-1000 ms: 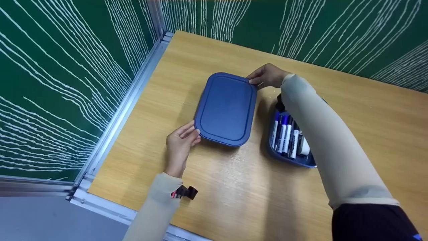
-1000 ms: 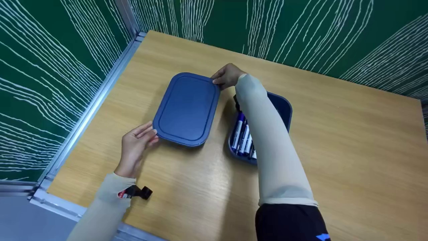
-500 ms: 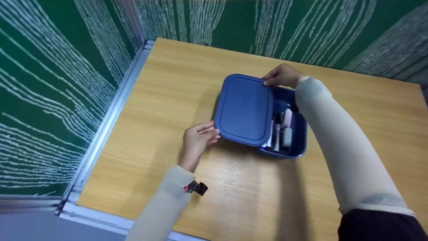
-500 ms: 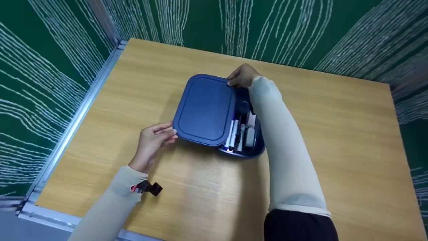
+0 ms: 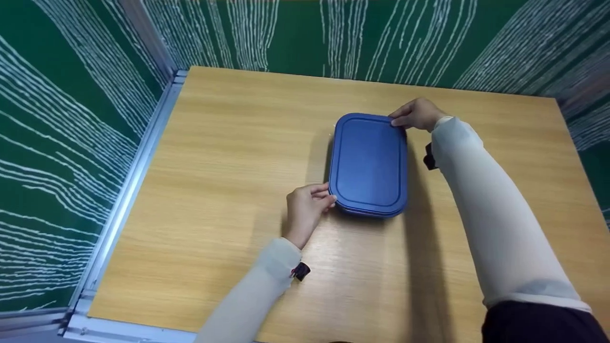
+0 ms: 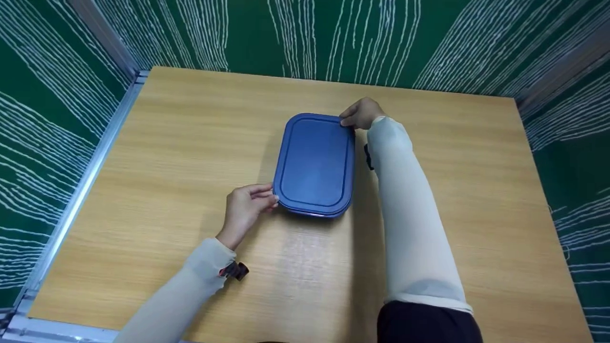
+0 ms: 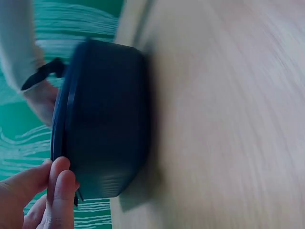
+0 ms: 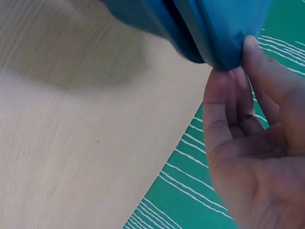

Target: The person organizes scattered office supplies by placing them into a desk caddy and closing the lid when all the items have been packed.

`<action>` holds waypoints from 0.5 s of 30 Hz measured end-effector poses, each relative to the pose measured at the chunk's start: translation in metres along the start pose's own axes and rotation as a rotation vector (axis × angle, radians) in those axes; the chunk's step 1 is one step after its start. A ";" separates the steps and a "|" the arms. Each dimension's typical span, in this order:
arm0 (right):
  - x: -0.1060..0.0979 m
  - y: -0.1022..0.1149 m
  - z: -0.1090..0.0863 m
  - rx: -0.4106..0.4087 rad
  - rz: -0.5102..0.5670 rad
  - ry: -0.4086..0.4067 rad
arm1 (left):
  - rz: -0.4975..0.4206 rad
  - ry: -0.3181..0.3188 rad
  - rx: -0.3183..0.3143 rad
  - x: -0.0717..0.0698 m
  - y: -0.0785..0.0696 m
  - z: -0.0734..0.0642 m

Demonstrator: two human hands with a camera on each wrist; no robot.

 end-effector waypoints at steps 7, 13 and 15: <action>0.000 -0.010 -0.003 0.016 -0.009 -0.005 | 0.142 0.058 0.057 0.007 -0.007 -0.003; 0.005 -0.015 -0.010 -0.024 0.051 -0.068 | 0.128 0.082 0.009 0.004 -0.003 -0.004; 0.011 -0.017 -0.012 -0.060 0.089 -0.136 | 0.169 0.114 0.036 0.001 -0.004 0.000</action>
Point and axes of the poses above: each hand's wrist, its own z-axis towards the middle knuckle, its own x-axis out of the palm, y = z × x, the point moved 7 cm from there along z, towards the middle knuckle, and after that the axes turned 14 degrees about x, right-handed, at the moved point
